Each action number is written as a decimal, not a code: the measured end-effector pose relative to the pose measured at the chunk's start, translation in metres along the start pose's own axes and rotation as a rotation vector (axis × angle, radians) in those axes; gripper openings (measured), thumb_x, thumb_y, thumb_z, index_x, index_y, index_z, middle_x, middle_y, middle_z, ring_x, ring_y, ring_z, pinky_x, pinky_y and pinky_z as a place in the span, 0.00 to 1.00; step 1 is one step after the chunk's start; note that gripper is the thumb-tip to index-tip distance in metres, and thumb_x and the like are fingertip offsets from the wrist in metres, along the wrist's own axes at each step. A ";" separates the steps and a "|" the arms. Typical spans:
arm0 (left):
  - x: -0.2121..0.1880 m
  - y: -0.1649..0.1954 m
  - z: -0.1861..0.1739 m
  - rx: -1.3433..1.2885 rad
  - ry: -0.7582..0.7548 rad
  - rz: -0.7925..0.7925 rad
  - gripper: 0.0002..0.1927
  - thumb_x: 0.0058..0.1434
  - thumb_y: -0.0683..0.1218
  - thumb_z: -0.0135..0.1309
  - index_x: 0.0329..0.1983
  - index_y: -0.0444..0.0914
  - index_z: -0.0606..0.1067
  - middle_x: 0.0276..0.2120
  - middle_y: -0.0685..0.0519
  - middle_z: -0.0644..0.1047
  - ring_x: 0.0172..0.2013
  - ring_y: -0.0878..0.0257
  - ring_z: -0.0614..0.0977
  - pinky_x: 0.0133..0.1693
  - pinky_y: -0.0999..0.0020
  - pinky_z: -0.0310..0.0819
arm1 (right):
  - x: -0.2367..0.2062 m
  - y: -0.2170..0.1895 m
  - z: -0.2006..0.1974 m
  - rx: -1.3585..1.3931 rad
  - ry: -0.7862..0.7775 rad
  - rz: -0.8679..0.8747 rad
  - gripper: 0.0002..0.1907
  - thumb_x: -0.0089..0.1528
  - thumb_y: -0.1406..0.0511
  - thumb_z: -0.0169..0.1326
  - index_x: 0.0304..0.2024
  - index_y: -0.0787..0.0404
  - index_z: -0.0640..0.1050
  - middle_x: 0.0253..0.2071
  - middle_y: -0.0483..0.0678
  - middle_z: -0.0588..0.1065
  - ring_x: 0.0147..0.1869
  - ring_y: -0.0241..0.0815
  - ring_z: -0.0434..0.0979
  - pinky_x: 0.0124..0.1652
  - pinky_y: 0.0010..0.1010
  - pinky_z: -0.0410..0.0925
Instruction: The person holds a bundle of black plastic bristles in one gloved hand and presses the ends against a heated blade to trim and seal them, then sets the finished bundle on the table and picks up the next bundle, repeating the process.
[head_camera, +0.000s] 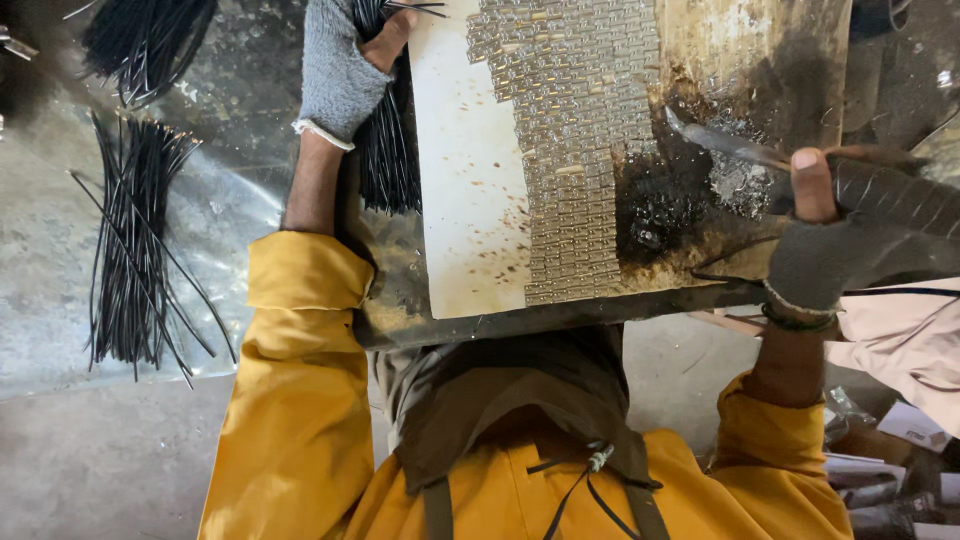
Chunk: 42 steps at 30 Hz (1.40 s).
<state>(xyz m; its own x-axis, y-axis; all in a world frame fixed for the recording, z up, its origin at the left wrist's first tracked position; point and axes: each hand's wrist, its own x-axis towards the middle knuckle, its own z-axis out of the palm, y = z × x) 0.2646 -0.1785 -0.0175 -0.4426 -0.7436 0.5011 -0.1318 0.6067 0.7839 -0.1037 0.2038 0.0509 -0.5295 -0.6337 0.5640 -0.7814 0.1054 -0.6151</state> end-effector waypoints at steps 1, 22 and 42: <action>0.001 0.001 -0.001 -0.024 0.007 0.029 0.16 0.73 0.50 0.67 0.51 0.34 0.75 0.45 0.47 0.78 0.47 0.55 0.80 0.50 0.60 0.75 | 0.005 0.004 0.001 0.038 -0.010 0.010 0.08 0.71 0.67 0.60 0.45 0.65 0.75 0.39 0.49 0.76 0.38 0.39 0.73 0.39 0.29 0.68; 0.006 0.014 0.026 -0.215 -0.001 -0.081 0.09 0.66 0.44 0.68 0.36 0.35 0.80 0.29 0.56 0.81 0.31 0.70 0.80 0.34 0.71 0.76 | 0.086 -0.038 0.182 0.498 -0.135 -0.281 0.26 0.70 0.73 0.68 0.62 0.58 0.67 0.55 0.47 0.70 0.55 0.38 0.71 0.54 0.31 0.70; 0.009 0.018 0.025 -0.107 -0.010 -0.099 0.08 0.64 0.46 0.67 0.36 0.37 0.81 0.27 0.55 0.82 0.29 0.67 0.81 0.32 0.68 0.76 | 0.094 -0.088 0.175 0.479 -0.153 -0.133 0.14 0.69 0.69 0.67 0.51 0.64 0.74 0.41 0.50 0.75 0.41 0.39 0.76 0.40 0.25 0.72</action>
<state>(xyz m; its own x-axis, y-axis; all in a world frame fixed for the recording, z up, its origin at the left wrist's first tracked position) 0.2362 -0.1669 -0.0080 -0.4411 -0.7952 0.4161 -0.0801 0.4967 0.8642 -0.0263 0.0009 0.0616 -0.3536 -0.7262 0.5896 -0.5810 -0.3235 -0.7469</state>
